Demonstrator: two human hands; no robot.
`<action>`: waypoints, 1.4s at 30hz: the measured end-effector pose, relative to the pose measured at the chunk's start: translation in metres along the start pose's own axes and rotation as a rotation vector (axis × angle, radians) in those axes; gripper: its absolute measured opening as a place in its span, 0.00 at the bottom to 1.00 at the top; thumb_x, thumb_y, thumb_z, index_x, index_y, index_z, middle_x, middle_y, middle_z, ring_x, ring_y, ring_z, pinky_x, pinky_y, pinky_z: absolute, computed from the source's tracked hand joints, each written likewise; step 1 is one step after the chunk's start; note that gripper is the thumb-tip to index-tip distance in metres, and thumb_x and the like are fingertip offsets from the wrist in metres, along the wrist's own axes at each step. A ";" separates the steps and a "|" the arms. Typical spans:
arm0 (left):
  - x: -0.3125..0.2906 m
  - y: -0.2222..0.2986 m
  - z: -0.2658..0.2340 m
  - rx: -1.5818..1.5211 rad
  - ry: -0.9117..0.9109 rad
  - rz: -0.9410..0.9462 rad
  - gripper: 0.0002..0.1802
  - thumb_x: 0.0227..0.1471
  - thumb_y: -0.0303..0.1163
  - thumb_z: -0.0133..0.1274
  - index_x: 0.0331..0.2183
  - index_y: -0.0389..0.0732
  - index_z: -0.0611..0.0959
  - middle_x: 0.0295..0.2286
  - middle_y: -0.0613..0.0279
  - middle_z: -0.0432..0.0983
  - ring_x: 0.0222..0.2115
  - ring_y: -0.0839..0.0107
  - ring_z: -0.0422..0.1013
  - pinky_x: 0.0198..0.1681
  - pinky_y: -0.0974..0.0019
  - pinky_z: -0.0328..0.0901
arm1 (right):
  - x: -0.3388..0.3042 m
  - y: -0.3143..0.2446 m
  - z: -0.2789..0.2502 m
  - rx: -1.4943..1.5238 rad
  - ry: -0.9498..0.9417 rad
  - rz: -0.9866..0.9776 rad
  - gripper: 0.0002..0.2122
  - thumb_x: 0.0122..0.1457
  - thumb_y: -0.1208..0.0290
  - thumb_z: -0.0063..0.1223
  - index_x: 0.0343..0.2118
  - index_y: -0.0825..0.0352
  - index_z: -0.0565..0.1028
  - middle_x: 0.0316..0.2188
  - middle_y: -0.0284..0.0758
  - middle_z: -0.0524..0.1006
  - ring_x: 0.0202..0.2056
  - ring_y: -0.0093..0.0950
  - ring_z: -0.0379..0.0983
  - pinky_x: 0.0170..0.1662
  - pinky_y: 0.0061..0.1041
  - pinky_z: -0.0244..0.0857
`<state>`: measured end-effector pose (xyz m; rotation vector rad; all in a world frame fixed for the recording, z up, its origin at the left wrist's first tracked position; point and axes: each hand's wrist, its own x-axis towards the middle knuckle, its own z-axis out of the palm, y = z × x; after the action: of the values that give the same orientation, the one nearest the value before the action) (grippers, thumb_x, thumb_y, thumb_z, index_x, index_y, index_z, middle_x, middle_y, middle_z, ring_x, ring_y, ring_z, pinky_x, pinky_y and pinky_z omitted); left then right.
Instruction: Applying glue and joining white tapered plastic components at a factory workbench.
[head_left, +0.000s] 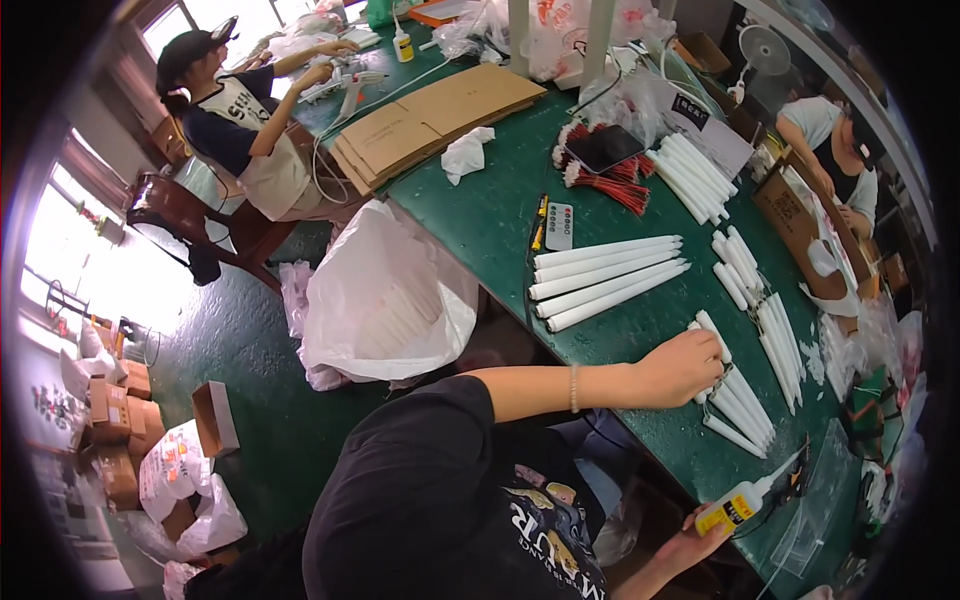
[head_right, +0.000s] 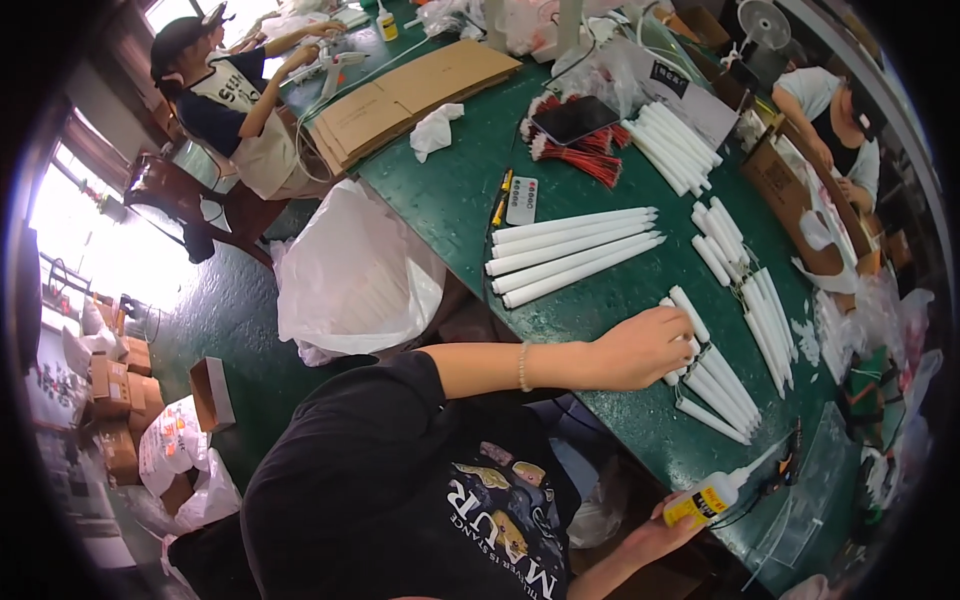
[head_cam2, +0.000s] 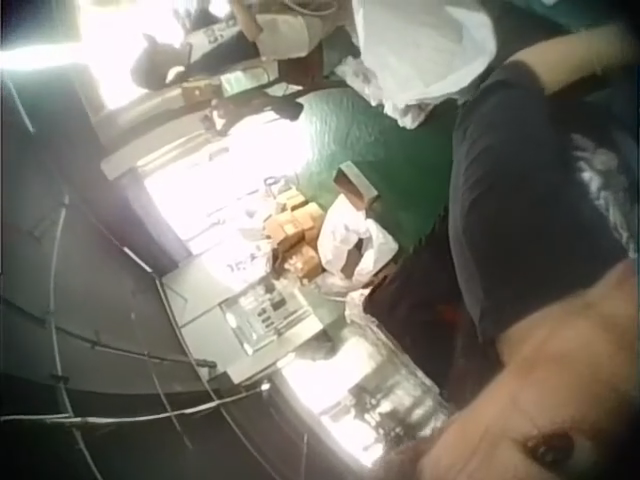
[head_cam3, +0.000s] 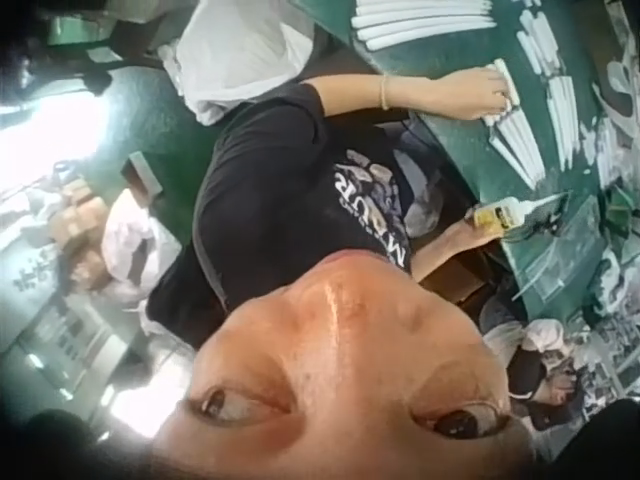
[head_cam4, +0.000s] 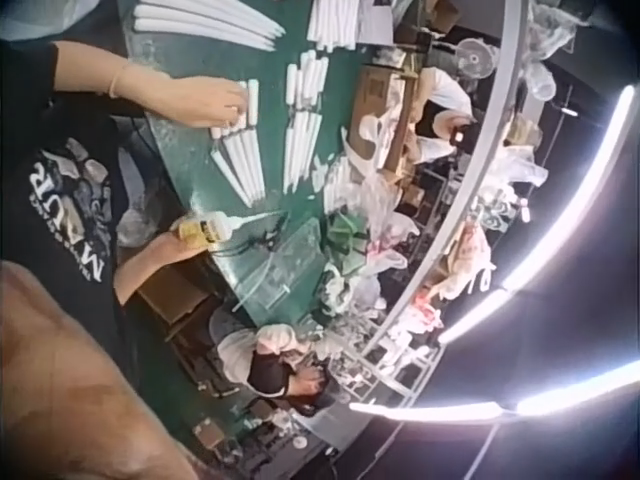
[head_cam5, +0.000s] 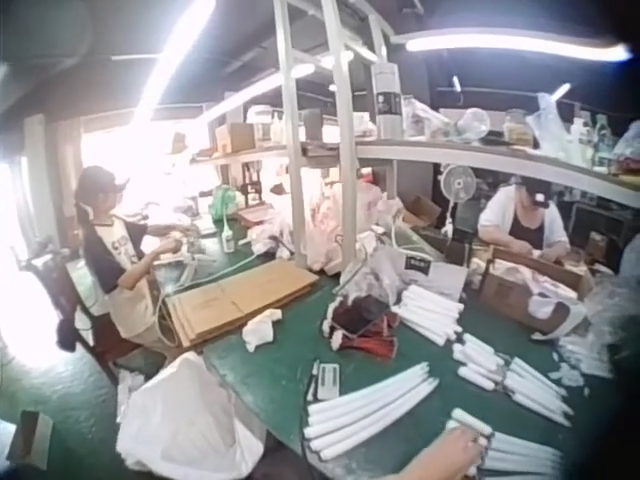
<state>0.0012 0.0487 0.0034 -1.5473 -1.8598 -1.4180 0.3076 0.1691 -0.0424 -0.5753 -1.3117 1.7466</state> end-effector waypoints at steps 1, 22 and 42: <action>-0.007 0.002 -0.007 0.042 -0.070 0.010 0.10 0.49 0.30 0.62 0.33 0.38 0.79 0.37 0.55 0.71 0.45 0.54 0.68 0.50 0.54 0.65 | -0.007 0.003 0.007 -0.071 0.112 0.000 0.31 0.63 0.47 0.56 0.60 0.64 0.63 0.38 0.37 0.74 0.36 0.24 0.72 0.26 0.17 0.60; -0.020 0.000 -0.018 0.253 -0.250 -0.017 0.16 0.46 0.26 0.63 0.40 0.38 0.81 0.38 0.56 0.74 0.42 0.53 0.71 0.47 0.54 0.67 | -0.016 0.003 0.018 -0.442 0.212 -0.210 0.35 0.55 0.56 0.67 0.59 0.68 0.62 0.42 0.38 0.73 0.36 0.26 0.74 0.36 0.21 0.68; -0.021 0.002 -0.002 0.218 -0.285 -0.074 0.16 0.49 0.23 0.63 0.43 0.40 0.83 0.40 0.57 0.74 0.43 0.55 0.71 0.46 0.55 0.68 | -0.027 -0.026 0.024 -1.078 -0.112 -0.621 0.32 0.54 0.63 0.65 0.56 0.74 0.63 0.49 0.47 0.70 0.45 0.37 0.71 0.52 0.36 0.66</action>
<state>0.0097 0.0356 -0.0111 -1.6526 -2.1736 -1.0217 0.3123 0.1361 -0.0131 -0.5384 -2.1898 0.4793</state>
